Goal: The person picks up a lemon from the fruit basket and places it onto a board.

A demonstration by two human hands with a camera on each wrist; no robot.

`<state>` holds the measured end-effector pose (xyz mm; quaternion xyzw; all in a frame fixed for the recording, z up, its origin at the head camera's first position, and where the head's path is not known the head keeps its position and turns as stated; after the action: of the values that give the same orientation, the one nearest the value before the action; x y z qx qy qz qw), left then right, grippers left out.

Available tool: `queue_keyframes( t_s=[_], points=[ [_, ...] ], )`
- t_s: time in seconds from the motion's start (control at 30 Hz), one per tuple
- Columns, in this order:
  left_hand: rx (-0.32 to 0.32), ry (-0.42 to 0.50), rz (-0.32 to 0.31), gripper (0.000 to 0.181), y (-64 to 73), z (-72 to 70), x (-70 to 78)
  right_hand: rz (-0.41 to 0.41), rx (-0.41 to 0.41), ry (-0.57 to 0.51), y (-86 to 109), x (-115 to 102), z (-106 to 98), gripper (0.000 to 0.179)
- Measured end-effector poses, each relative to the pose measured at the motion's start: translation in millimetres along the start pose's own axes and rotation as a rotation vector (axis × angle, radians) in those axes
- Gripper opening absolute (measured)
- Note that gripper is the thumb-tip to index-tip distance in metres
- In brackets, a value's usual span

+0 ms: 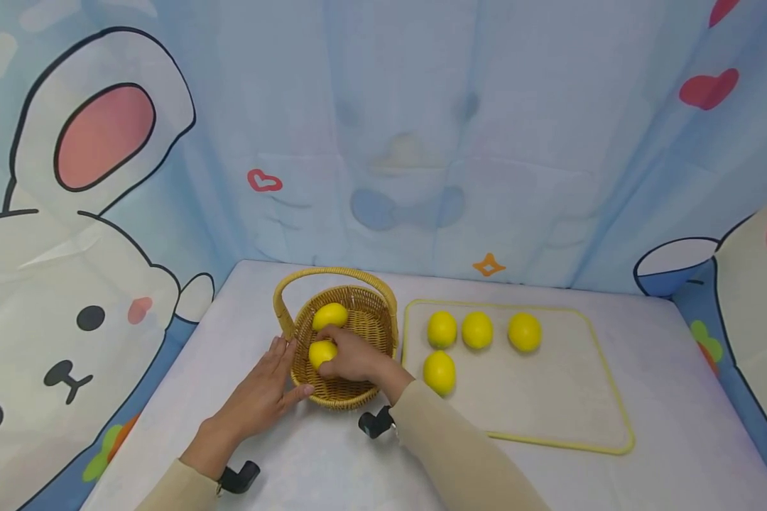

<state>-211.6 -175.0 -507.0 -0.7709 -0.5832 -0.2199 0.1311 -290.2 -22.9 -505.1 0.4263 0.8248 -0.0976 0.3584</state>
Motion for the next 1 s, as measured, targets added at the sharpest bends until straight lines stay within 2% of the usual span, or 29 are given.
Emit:
queue_keyframes(
  t_s=[0.2,0.4,0.53,0.77,1.0],
  points=[
    [0.004,0.005,0.004,0.098,-0.4,0.7,0.4,-0.09,0.014,0.005,-0.5,-4.5,-1.3,0.072],
    [0.001,0.003,0.008,0.098,-0.7,1.0,1.6,-0.067,0.031,-0.079,3.3,-3.6,-3.7,0.066],
    [0.001,-0.025,0.016,0.098,-0.6,1.2,2.1,-0.05,0.092,-0.107,8.3,-4.1,-8.6,0.069],
    [-0.002,-0.089,0.014,0.095,1.4,-1.6,4.6,-0.082,0.241,-0.047,19.6,-11.4,-18.6,0.065],
    [0.006,-0.093,0.016,0.096,0.9,-2.9,4.6,-0.096,0.315,-0.048,29.4,-14.4,-24.1,0.067]
  ],
)
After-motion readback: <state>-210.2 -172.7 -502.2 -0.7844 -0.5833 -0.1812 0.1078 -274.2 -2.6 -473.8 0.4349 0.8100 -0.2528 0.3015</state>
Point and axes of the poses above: each hand's wrist, its own y-axis away from the middle knuckle, its own z-axis out of the palm, x = y × z, the point moved 7 cm from there along -y, towards the middle knuckle, and after that the axes turned 11 degrees about y, right-handed, at the moved point
